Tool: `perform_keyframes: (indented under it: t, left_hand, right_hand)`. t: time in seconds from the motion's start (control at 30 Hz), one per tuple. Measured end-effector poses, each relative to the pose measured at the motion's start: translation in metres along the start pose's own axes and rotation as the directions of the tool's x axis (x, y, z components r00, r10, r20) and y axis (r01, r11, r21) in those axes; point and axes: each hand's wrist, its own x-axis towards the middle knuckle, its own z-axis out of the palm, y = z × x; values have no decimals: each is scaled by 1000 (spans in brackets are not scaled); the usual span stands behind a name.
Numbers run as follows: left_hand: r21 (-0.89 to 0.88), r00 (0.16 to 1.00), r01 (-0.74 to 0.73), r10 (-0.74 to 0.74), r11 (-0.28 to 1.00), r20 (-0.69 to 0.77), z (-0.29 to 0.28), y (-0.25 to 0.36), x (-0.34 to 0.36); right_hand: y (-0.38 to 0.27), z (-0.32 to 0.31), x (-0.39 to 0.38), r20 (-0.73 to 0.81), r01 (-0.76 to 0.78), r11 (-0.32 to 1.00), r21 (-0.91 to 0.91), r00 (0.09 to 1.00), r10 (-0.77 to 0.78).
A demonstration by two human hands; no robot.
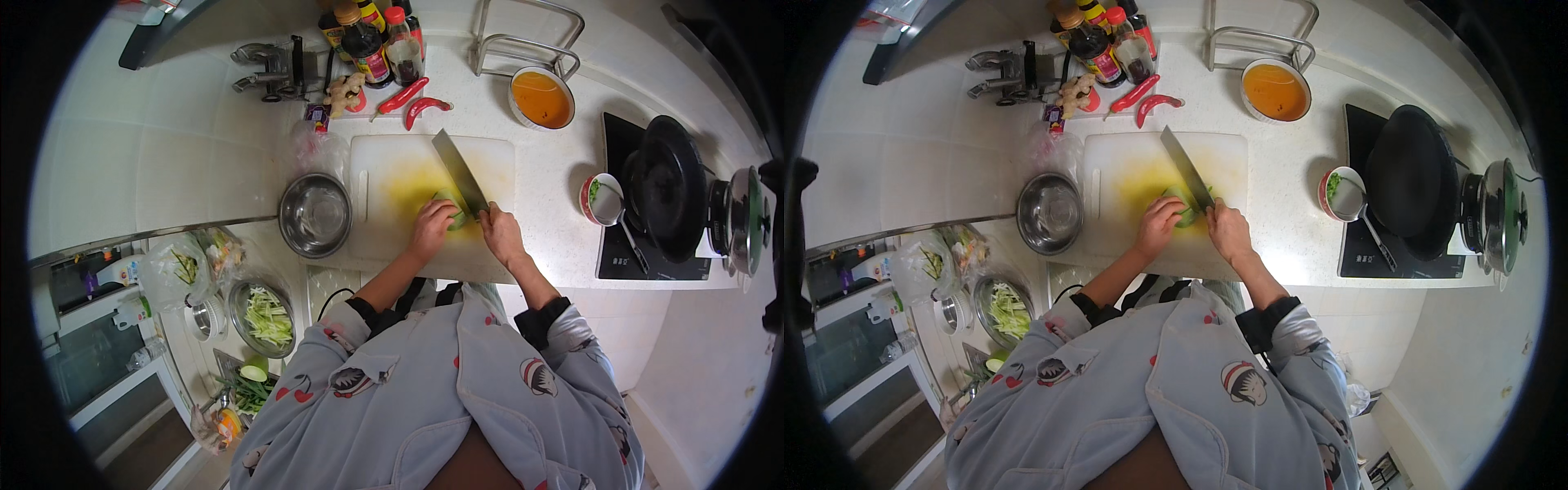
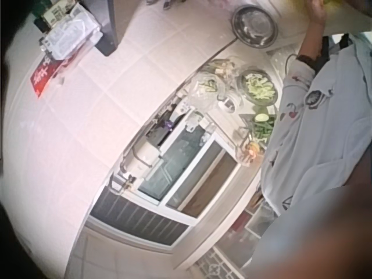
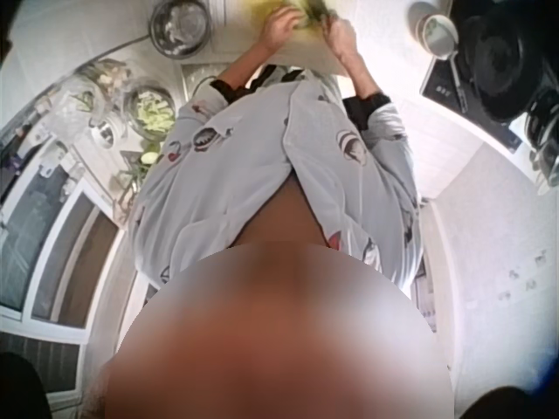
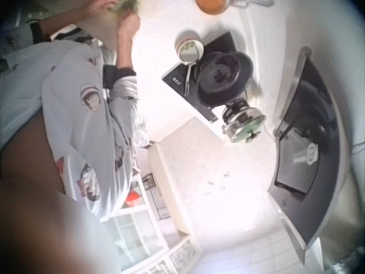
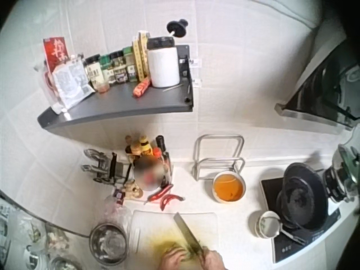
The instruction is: The person slices cabbage and cucumber on a cutting board using a knife, then transfers the sliced vegetables into a metal bowl. The person also adds sliced tofu from a bowl into a pot on the stove.
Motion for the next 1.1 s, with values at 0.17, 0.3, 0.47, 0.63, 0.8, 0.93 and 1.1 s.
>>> perform_keyframes:
  t: [0.17, 0.3, 0.47, 0.63, 0.8, 0.93, 1.1]
  left_hand:
    - [121, 991, 112, -102, 986, -89, -4, 7, -7]
    - [166, 993, 120, -118, 979, -22, -4, 14, -4]
    - [233, 990, 22, -53, 972, 127, -3, 10, 7]
    - [154, 997, -35, 25, 987, 70, -4, -2, 6]
    - [115, 994, -101, 97, 988, 40, -5, -8, 0]
    - [105, 994, -107, 103, 989, 37, -6, -7, 0]
    - [227, 968, -70, 10, 971, 252, -12, -1, 5]
  right_hand:
    - [-2, -18, -14, -40, -40, 999, 24, 998, 41]
    - [-3, -20, -31, -33, -59, 998, 38, 998, 60]
    - [-4, -17, -46, -34, -74, 997, 17, 997, 75]
    - [-10, -18, -53, -36, -86, 996, -21, 996, 85]
    - [-19, -22, -60, -13, -68, 997, -34, 998, 68]
    - [-23, -23, -61, 12, -76, 996, -41, 997, 77]
    - [-19, -21, -63, 16, -111, 993, -33, 994, 111]
